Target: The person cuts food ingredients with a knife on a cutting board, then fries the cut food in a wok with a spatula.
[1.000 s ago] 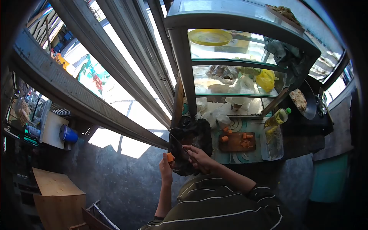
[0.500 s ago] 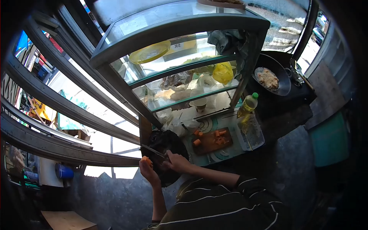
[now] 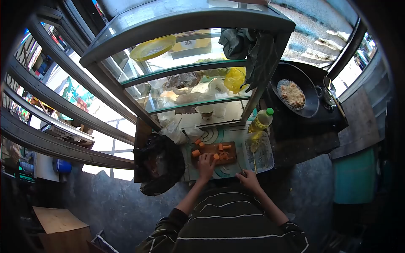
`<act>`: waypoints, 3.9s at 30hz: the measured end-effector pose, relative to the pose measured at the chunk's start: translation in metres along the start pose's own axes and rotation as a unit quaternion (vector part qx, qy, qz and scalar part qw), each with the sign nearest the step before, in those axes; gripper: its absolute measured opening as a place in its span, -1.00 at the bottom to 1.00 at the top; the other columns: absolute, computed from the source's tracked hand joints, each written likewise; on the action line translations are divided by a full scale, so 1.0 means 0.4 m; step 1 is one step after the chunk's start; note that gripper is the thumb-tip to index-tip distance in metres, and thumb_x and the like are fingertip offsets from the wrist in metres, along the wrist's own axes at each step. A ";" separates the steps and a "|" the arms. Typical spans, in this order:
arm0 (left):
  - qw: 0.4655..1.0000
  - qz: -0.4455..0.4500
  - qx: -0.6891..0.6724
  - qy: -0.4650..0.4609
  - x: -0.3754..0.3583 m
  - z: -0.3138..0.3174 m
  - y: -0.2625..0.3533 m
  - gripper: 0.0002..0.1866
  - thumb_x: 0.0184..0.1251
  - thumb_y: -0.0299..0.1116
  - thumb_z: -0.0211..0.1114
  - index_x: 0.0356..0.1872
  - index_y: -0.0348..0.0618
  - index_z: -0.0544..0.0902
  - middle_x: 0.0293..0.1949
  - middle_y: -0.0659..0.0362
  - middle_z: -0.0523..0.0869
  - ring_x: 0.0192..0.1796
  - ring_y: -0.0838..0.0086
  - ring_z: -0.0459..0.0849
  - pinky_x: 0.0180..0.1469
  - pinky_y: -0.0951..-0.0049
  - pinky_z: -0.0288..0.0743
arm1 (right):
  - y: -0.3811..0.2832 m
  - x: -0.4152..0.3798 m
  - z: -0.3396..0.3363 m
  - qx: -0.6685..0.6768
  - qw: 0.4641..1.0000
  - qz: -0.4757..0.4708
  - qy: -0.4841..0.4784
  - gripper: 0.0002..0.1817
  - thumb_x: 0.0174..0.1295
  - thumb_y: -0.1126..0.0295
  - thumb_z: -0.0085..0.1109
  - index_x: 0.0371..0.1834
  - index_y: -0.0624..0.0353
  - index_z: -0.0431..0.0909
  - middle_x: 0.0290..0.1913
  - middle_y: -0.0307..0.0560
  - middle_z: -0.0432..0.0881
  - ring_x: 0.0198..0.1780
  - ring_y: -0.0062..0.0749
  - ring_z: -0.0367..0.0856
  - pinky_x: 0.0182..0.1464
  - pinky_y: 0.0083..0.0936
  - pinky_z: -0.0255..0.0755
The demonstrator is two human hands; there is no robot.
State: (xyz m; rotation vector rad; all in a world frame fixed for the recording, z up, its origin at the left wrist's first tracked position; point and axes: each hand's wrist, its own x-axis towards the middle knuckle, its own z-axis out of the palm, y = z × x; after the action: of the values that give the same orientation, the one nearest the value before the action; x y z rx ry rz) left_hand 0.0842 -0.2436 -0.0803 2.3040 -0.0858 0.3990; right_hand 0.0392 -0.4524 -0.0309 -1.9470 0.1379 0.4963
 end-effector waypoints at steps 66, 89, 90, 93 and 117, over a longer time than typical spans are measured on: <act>0.650 -0.367 -0.665 0.039 -0.087 -0.686 -0.206 -0.59 0.31 -0.02 -0.18 -0.20 -0.18 0.41 -0.39 0.20 0.52 -0.38 0.56 0.53 -0.32 0.56 0.44 | -0.606 0.049 0.597 -0.283 0.847 -0.384 -0.234 -0.34 0.17 0.04 -0.15 0.27 0.09 -0.03 -0.63 0.11 0.48 -0.54 0.04 0.49 -0.45 -0.22 0.34; 0.680 -0.350 -0.638 0.084 -0.054 -0.685 -0.182 -0.59 0.30 0.03 -0.16 -0.18 -0.13 0.41 -0.38 0.27 0.49 -0.38 0.65 0.50 -0.36 0.66 0.41 | -0.614 0.074 0.606 -0.297 0.850 -0.381 -0.210 -0.37 0.17 0.12 -0.10 0.27 0.09 -0.01 -0.62 0.06 0.49 -0.56 0.00 0.48 -0.50 -0.27 0.30; 0.681 -0.350 -0.638 0.085 -0.054 -0.679 -0.183 -0.59 0.30 0.03 -0.16 -0.18 -0.13 0.41 -0.38 0.27 0.49 -0.38 0.65 0.50 -0.36 0.66 0.41 | -0.613 0.075 0.608 -0.297 0.850 -0.382 -0.210 -0.37 0.17 0.12 -0.10 0.27 0.09 -0.01 -0.62 0.06 0.49 -0.56 0.00 0.48 -0.50 -0.27 0.30; 0.720 -0.343 -0.590 0.127 -0.053 -0.658 -0.185 -0.59 0.32 -0.01 -0.17 -0.13 -0.14 0.39 -0.33 0.25 0.48 -0.34 0.62 0.51 -0.30 0.61 0.44 | -0.606 0.079 0.615 -0.288 0.861 -0.365 -0.204 -0.39 0.17 0.12 -0.11 0.27 0.06 -0.01 -0.62 0.08 0.47 -0.55 0.01 0.48 -0.50 -0.25 0.29; 0.747 -0.321 -0.572 0.109 -0.073 -0.663 -0.188 -0.61 0.35 -0.11 -0.21 -0.05 -0.20 0.36 -0.25 0.24 0.44 -0.24 0.62 0.46 -0.21 0.62 0.39 | -0.610 0.072 0.599 -0.170 0.905 -0.339 -0.194 -0.55 0.17 0.24 -0.08 0.16 0.00 0.26 -0.69 0.13 0.39 -0.60 -0.09 0.48 -0.50 -0.40 0.30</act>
State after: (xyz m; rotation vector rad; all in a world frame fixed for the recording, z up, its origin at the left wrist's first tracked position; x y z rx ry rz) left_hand 0.0020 -0.0028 0.0294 0.9380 0.4587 0.1500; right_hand 0.0759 -0.1305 0.0828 -2.0224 -0.9099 0.4384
